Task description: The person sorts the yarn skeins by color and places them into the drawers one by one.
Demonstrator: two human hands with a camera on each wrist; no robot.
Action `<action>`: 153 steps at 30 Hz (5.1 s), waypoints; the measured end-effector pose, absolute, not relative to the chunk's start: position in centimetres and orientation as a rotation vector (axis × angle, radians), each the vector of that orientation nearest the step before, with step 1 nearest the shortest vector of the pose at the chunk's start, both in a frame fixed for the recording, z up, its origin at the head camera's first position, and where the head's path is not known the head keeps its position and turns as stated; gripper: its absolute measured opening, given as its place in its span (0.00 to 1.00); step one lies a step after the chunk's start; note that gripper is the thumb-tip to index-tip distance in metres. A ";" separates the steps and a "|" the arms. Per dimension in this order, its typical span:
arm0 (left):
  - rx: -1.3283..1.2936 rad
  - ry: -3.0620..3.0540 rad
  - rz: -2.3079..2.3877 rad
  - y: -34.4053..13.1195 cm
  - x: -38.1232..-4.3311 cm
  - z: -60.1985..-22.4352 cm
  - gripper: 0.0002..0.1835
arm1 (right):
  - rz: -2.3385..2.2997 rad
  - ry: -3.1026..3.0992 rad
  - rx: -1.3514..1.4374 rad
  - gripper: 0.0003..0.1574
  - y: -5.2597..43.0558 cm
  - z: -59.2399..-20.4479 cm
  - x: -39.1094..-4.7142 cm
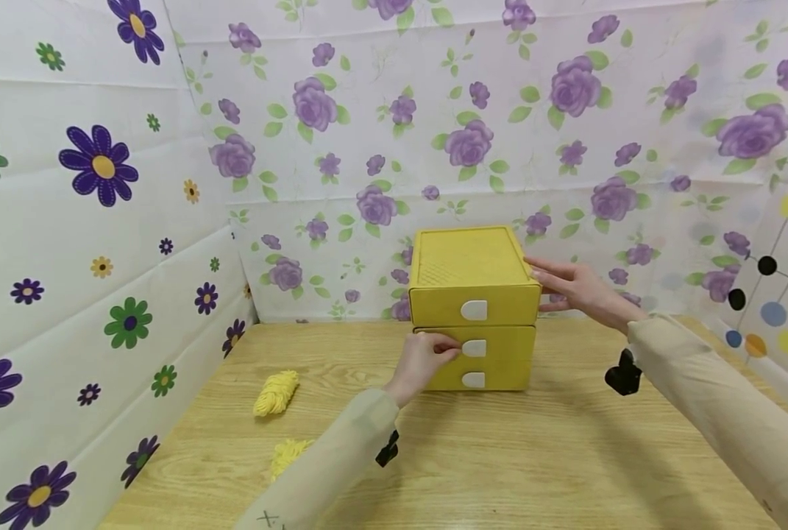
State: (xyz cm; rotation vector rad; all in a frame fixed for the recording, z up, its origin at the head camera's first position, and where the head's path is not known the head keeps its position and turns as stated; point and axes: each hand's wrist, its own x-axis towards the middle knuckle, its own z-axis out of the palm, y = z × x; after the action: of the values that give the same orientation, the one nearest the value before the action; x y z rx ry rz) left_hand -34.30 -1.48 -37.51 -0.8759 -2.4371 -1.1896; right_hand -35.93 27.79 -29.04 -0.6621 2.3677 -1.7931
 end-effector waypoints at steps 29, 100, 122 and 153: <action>-0.784 -2.553 -1.356 -1.2 -34.2 -42.0 0.04 | -1.795 2.377 -0.657 0.35 27.6 -28.9 -35.9; -0.885 -2.674 -1.401 -1.9 -29.5 -41.8 0.03 | -1.802 2.372 -0.656 0.35 27.7 -29.0 -35.7; -0.912 -2.708 -1.489 -2.1 -27.6 -41.3 0.03 | -1.807 2.369 -0.680 0.34 27.8 -29.1 -35.9; -0.962 -2.734 -1.747 -9.5 -28.0 -36.2 0.08 | -1.803 2.348 -0.671 0.35 27.7 -29.1 -36.1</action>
State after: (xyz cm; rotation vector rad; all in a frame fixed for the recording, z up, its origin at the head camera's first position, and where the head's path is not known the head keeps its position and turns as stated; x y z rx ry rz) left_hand -28.03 -9.51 -36.19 -0.9619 -2.7343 -1.7466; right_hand -36.09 27.67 -29.12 -0.6713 2.3476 -1.8026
